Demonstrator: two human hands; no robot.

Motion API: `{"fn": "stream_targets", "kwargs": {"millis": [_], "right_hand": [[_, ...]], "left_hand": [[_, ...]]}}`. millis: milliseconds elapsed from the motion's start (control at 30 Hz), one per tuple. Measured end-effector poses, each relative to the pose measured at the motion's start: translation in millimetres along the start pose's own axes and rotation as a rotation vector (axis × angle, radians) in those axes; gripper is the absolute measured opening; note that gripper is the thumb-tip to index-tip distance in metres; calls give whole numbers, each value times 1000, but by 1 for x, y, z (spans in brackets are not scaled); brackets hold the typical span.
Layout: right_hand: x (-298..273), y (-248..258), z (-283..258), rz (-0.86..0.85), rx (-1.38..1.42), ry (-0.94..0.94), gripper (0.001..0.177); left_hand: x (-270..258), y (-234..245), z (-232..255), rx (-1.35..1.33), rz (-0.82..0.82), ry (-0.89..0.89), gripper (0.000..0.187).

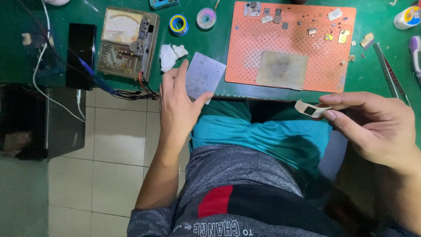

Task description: The person holds a small circuit board and uses tweezers to pick up tiny electronic components from a container. They place the components onto the board and use a hot air gun to solder them in place.

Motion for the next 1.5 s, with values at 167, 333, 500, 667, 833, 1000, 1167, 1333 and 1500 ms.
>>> {"fn": "stream_targets", "kwargs": {"millis": [167,333,500,667,833,1000,1167,1333,1500], "right_hand": [[1,-1,-2,-11,22,11,21],[2,-2,-2,-19,42,-10,22],[5,-9,4,-72,165,-13,25],[7,-14,10,-64,369,-85,31],[3,-42,37,-39,651,-226,30],[-8,-75,55,-67,782,-317,26],[-8,-76,44,-123,893,-312,24],[-9,-75,50,-109,986,-303,25],[-11,-76,52,-130,1010,-294,28]], "left_hand": [[4,2,-13,-90,-7,100,73],[6,2,-20,-102,-45,78,65],[-4,14,-2,-142,-8,-7,16],[-19,7,17,-719,-167,61,24],[-34,-27,37,-1305,-335,175,38],[-42,-83,60,-1345,-528,167,23],[-42,-91,76,-1191,-541,196,21],[-41,-87,80,-1079,-506,154,18],[-42,-87,79,-1066,-510,151,19]]}}
Point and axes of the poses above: each hand's wrist, its own x-axis towards the middle knuckle, its own y-axis out of the back of the hand, z = x × y, the point moved 5 cm from there along x, towards the middle knuckle, and after that the axes turned 15 degrees about -x, right-handed, at the moved point
